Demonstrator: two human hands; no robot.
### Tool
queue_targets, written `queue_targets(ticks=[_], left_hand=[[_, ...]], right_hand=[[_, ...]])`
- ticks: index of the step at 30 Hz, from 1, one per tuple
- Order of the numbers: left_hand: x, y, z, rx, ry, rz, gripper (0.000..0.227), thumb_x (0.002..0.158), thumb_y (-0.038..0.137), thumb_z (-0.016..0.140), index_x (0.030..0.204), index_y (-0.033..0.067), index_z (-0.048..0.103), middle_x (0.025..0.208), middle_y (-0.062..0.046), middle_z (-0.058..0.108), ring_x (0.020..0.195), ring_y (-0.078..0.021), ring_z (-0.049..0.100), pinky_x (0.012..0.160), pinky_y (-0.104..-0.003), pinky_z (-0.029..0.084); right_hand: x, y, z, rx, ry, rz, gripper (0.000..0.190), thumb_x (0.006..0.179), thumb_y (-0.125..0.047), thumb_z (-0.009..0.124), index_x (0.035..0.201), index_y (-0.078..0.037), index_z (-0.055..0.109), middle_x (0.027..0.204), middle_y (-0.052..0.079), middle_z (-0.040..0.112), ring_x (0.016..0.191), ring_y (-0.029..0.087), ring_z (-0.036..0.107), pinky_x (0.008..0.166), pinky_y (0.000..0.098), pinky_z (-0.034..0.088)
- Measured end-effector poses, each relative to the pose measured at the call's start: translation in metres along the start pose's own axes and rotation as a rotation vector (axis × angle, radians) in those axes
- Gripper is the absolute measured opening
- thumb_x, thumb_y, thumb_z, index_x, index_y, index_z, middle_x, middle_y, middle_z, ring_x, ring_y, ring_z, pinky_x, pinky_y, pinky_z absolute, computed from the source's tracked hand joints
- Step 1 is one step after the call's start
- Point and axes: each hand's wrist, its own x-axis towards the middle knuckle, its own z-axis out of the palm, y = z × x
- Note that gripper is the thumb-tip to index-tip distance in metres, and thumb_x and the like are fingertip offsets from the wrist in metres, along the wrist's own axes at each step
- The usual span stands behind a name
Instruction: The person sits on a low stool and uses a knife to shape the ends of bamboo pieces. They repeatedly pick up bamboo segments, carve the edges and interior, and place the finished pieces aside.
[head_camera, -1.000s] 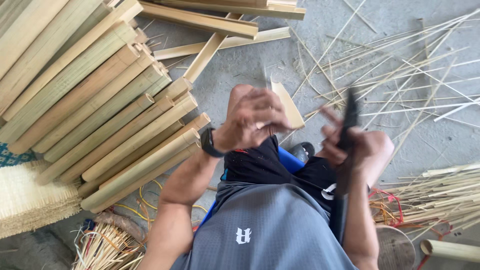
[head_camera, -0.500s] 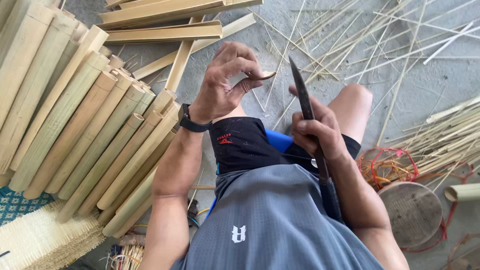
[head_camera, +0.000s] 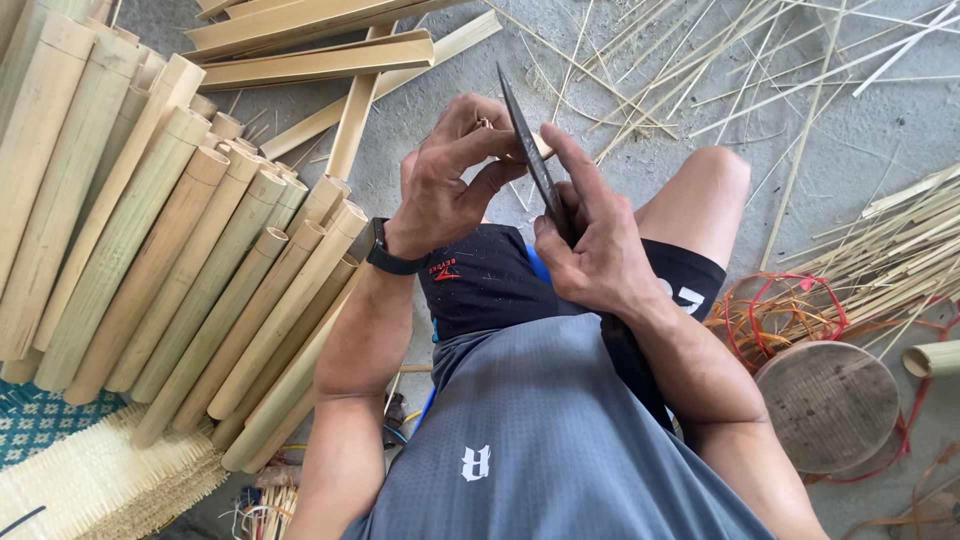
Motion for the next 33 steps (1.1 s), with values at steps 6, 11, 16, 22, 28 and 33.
queue_targets(ticks=[6, 11, 16, 22, 28, 33], left_hand=[[0.003, -0.003, -0.002, 0.082, 0.026, 0.117, 0.031, 0.089, 0.001, 0.083, 0.117, 0.0132, 0.076, 0.115, -0.001, 0.065, 0.115, -0.0225, 0.06, 0.1, -0.038, 0.053], [0.006, 0.012, -0.008, 0.038, 0.064, 0.181, 0.03, 0.087, 0.004, 0.086, 0.113, 0.0136, 0.076, 0.111, 0.001, 0.064, 0.112, -0.0222, 0.061, 0.095, -0.036, 0.051], [0.005, 0.01, -0.02, -0.044, 0.009, 0.092, 0.027, 0.086, -0.004, 0.084, 0.107, 0.0111, 0.078, 0.112, -0.002, 0.061, 0.103, -0.0172, 0.063, 0.086, -0.032, 0.056], [0.004, -0.01, -0.022, -0.108, 0.018, 0.021, 0.022, 0.087, -0.005, 0.082, 0.104, 0.0085, 0.078, 0.112, -0.001, 0.06, 0.093, -0.0111, 0.066, 0.08, -0.027, 0.064], [0.001, -0.024, -0.019, -0.053, 0.068, 0.105, 0.022, 0.089, -0.002, 0.084, 0.107, 0.0085, 0.077, 0.11, -0.003, 0.062, 0.101, -0.0154, 0.065, 0.087, -0.03, 0.06], [0.006, -0.029, -0.028, -0.15, 0.006, 0.09, 0.023, 0.089, -0.002, 0.086, 0.107, 0.0083, 0.077, 0.103, -0.002, 0.063, 0.095, -0.0124, 0.064, 0.083, -0.028, 0.055]], right_hand=[[0.008, -0.015, 0.005, -0.008, 0.012, 0.028, 0.077, 0.09, 0.004, 0.058, 0.162, -0.005, 0.031, 0.066, 0.0, 0.047, 0.058, 0.006, 0.043, 0.054, 0.026, 0.035], [0.007, -0.049, -0.004, 0.038, -0.017, 0.016, 0.079, 0.087, 0.005, 0.054, 0.162, -0.006, 0.032, 0.071, -0.003, 0.052, 0.059, 0.004, 0.045, 0.055, 0.0243, 0.036], [0.019, -0.022, 0.004, 0.284, -0.07, 0.096, 0.08, 0.088, 0.007, 0.052, 0.165, -0.007, 0.034, 0.075, -0.005, 0.048, 0.065, 0.004, 0.042, 0.059, 0.0227, 0.033], [0.015, -0.013, 0.016, 0.313, -0.045, 0.017, 0.083, 0.086, 0.009, 0.049, 0.165, -0.009, 0.033, 0.073, -0.005, 0.045, 0.065, 0.003, 0.04, 0.059, 0.022, 0.032], [0.04, 0.008, 0.022, 0.199, 0.03, 0.173, 0.083, 0.083, 0.008, 0.052, 0.162, -0.012, 0.039, 0.066, -0.006, 0.042, 0.06, 0.004, 0.039, 0.054, 0.0232, 0.033], [0.045, 0.065, 0.033, -0.126, 0.147, 0.258, 0.083, 0.078, 0.005, 0.057, 0.157, -0.013, 0.04, 0.058, -0.004, 0.045, 0.052, 0.005, 0.042, 0.051, 0.0224, 0.037]])
